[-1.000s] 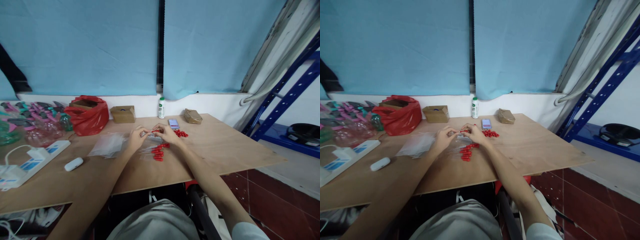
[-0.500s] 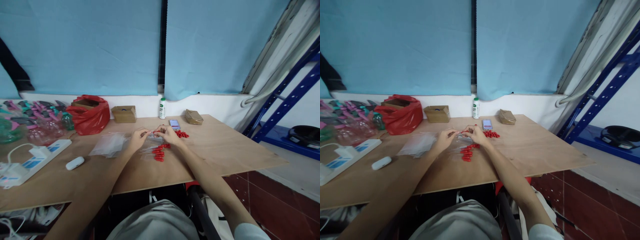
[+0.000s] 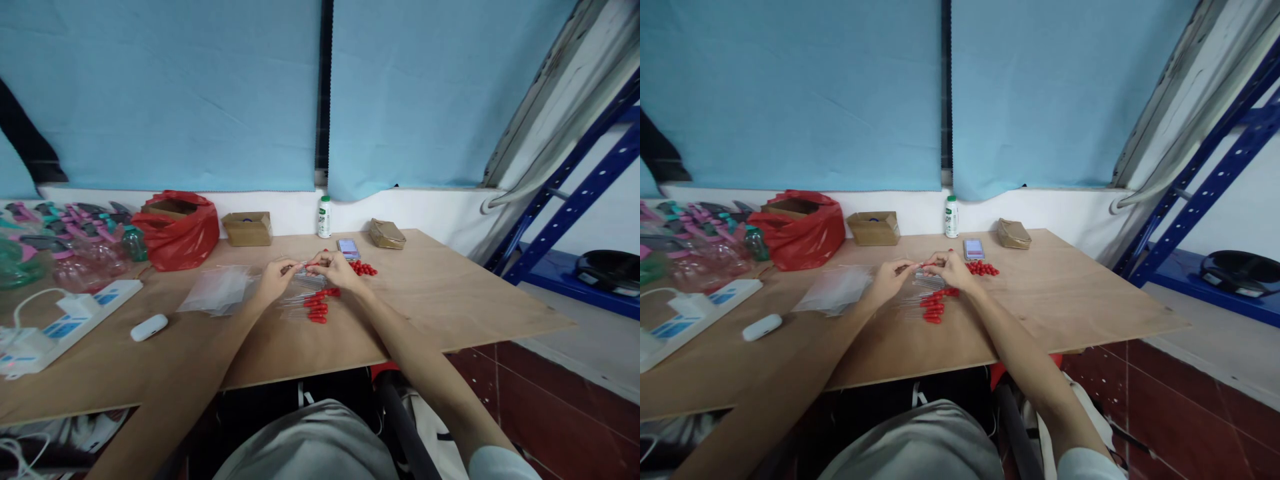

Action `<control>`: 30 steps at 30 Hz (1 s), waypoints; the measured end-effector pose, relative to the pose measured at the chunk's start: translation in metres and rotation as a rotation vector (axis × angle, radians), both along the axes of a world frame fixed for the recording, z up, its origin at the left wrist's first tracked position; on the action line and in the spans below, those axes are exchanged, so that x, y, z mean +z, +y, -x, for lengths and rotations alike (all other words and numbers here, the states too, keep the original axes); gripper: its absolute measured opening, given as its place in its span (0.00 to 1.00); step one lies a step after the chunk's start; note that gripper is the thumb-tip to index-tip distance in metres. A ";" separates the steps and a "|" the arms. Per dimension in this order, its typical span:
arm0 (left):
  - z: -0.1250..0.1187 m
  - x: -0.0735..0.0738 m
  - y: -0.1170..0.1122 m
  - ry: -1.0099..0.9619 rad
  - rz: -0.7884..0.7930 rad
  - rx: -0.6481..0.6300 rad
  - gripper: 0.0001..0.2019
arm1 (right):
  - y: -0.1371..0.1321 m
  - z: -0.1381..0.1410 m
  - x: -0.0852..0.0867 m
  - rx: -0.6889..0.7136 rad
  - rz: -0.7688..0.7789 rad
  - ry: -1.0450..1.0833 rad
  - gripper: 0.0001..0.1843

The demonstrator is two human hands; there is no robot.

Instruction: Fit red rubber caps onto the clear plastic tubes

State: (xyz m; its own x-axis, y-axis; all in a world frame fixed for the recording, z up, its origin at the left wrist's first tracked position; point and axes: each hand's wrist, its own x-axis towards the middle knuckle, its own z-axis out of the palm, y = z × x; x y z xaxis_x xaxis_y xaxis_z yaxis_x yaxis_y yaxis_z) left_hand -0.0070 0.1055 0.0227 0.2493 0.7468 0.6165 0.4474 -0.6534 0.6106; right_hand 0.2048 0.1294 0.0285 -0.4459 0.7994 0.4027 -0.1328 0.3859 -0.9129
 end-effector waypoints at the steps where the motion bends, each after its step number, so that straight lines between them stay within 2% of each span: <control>1: 0.000 0.000 0.000 -0.003 0.003 -0.001 0.16 | 0.000 0.000 0.000 0.004 0.006 0.005 0.20; 9: -0.004 0.002 -0.001 -0.028 0.044 -0.014 0.15 | -0.003 0.002 0.001 0.030 0.001 0.009 0.20; 18: -0.002 -0.001 0.001 0.006 0.003 0.001 0.14 | 0.001 0.002 -0.003 0.006 -0.035 -0.014 0.20; 22: 0.000 -0.003 0.003 0.038 -0.038 0.015 0.13 | 0.000 -0.001 0.002 -0.002 -0.061 -0.074 0.21; 27: -0.002 -0.004 0.003 0.013 -0.100 0.043 0.12 | -0.001 -0.011 0.009 -0.039 -0.164 -0.161 0.21; 30: -0.003 -0.003 0.002 0.010 -0.086 0.052 0.11 | -0.002 -0.014 0.010 -0.006 -0.132 -0.153 0.19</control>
State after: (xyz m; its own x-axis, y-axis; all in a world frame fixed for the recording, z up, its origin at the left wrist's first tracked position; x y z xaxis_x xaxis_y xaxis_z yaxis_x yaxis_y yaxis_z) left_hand -0.0039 0.1071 0.0193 0.2184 0.7031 0.6768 0.4879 -0.6793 0.5482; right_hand 0.2190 0.1272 0.0387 -0.5052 0.7471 0.4320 0.0064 0.5039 -0.8638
